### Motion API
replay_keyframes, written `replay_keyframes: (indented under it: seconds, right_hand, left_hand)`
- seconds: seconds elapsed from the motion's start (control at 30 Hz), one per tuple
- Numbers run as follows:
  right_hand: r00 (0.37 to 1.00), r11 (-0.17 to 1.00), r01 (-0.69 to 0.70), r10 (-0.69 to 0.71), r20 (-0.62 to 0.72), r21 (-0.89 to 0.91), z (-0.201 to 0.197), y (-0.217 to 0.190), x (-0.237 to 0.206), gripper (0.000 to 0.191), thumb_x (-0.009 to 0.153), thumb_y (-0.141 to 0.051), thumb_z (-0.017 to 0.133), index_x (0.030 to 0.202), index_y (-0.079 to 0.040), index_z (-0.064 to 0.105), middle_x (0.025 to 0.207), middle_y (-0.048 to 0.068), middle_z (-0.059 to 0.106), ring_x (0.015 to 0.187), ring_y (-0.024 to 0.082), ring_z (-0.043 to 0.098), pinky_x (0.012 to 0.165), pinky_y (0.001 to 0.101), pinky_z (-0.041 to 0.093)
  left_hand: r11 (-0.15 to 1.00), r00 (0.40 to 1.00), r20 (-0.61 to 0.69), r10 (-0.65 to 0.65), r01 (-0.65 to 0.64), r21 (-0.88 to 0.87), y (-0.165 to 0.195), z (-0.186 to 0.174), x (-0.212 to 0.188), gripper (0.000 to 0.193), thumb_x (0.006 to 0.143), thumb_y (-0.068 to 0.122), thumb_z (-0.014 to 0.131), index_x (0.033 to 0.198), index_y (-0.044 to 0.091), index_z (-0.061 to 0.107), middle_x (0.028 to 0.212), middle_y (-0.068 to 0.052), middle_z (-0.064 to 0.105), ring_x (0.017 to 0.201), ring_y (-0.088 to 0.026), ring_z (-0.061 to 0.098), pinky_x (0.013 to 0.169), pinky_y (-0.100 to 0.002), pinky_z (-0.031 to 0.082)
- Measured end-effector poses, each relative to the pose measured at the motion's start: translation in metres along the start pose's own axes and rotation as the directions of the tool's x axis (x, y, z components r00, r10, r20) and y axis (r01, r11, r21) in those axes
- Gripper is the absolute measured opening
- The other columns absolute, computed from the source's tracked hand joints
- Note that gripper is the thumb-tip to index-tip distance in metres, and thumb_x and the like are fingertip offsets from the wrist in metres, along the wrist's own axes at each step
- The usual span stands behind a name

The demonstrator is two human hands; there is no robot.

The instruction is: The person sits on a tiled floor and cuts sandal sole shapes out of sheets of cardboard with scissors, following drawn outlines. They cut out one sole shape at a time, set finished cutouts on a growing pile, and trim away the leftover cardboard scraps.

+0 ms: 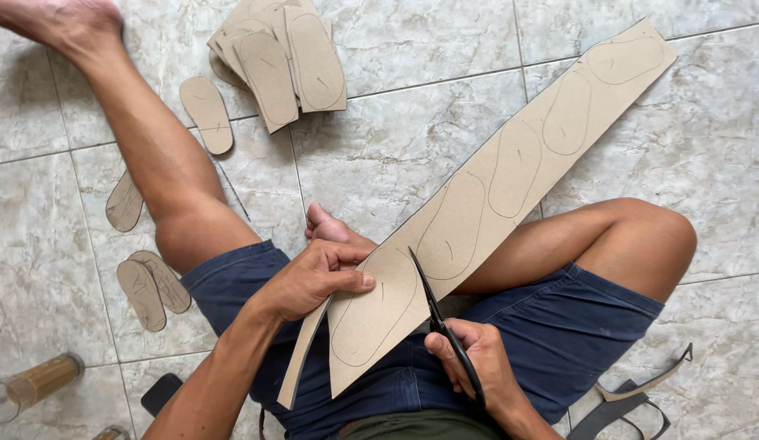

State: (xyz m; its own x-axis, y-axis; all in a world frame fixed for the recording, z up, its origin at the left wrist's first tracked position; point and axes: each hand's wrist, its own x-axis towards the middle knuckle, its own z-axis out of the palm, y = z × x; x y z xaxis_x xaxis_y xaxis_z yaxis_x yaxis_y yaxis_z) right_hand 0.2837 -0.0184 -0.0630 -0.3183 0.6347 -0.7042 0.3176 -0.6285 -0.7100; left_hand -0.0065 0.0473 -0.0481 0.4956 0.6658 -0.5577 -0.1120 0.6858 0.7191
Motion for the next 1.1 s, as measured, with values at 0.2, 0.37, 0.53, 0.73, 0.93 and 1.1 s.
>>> replay_keyframes:
  seconds: [0.2, 0.37, 0.53, 0.73, 0.93, 1.1]
  right_hand:
    - [0.985, 0.993, 0.113, -0.114, 0.127, 0.018, -0.004, 0.001, 0.008, 0.049, 0.100, -0.044, 0.061, 0.075, -0.003, 0.066, 0.054, -0.001, 0.060, 0.046, 0.007, 0.056, 0.043, 0.0245, 0.044]
    - [0.998, 0.998, -0.059, 0.058, 0.014, 0.022, 0.006, 0.004, 0.002, 0.047, 0.092, -0.041, 0.066, 0.074, 0.002, 0.067, 0.044, 0.006, 0.052, 0.035, 0.013, 0.045, 0.035, 0.0297, 0.035]
    - [0.981, 0.990, -0.098, 0.079, 0.175, 0.102, -0.003, 0.001, 0.004, 0.048, 0.097, -0.045, 0.054, 0.081, -0.003, 0.072, 0.048, 0.002, 0.058, 0.038, 0.009, 0.051, 0.039, 0.0249, 0.039]
    - [0.989, 0.994, -0.108, 0.106, 0.106, 0.017, 0.008, -0.004, 0.003, 0.048, 0.098, -0.041, 0.059, 0.078, 0.003, 0.067, 0.047, 0.006, 0.053, 0.037, 0.013, 0.047, 0.038, 0.0285, 0.036]
    - [0.968, 0.987, -0.137, 0.116, 0.223, 0.084, -0.011, -0.021, -0.006, 0.049, 0.097, -0.044, 0.049, 0.082, -0.003, 0.072, 0.049, 0.001, 0.057, 0.041, 0.010, 0.052, 0.042, 0.0259, 0.042]
    - [0.989, 0.992, -0.116, 0.119, 0.089, -0.041, -0.009, -0.018, -0.001, 0.046, 0.097, -0.039, 0.058, 0.076, 0.000, 0.068, 0.045, 0.003, 0.051, 0.038, 0.012, 0.046, 0.039, 0.0280, 0.037]
  left_hand:
    - [0.992, 0.991, 0.048, -0.127, 0.127, 0.007, -0.004, -0.001, -0.001, 0.039, 0.092, 0.013, 0.070, 0.125, -0.008, 0.071, 0.097, -0.011, 0.078, 0.081, -0.012, 0.070, 0.072, -0.026, 0.055]
    - [0.990, 0.987, 0.079, -0.142, 0.143, -0.008, -0.005, -0.002, 0.000, 0.040, 0.090, 0.011, 0.069, 0.126, -0.006, 0.068, 0.100, -0.008, 0.078, 0.083, -0.008, 0.071, 0.075, -0.023, 0.057]
    - [0.990, 0.985, 0.119, -0.125, 0.131, -0.044, -0.009, -0.003, -0.003, 0.039, 0.091, 0.010, 0.069, 0.125, -0.008, 0.069, 0.101, -0.008, 0.077, 0.084, -0.008, 0.070, 0.076, -0.023, 0.057]
    - [0.985, 0.983, 0.080, -0.165, 0.169, -0.047, -0.010, -0.005, -0.003, 0.036, 0.089, 0.008, 0.069, 0.122, -0.007, 0.070, 0.098, -0.008, 0.078, 0.081, -0.009, 0.071, 0.074, -0.023, 0.057]
    - [0.986, 0.990, 0.043, -0.137, 0.133, 0.097, -0.017, -0.001, -0.006, 0.033, 0.089, 0.011, 0.069, 0.118, -0.006, 0.073, 0.089, -0.006, 0.076, 0.074, -0.007, 0.067, 0.067, -0.023, 0.054]
    - [0.984, 0.977, 0.117, -0.177, 0.176, 0.025, -0.018, 0.005, -0.004, 0.034, 0.090, 0.014, 0.070, 0.118, -0.005, 0.070, 0.086, -0.004, 0.075, 0.074, -0.008, 0.065, 0.066, -0.024, 0.052]
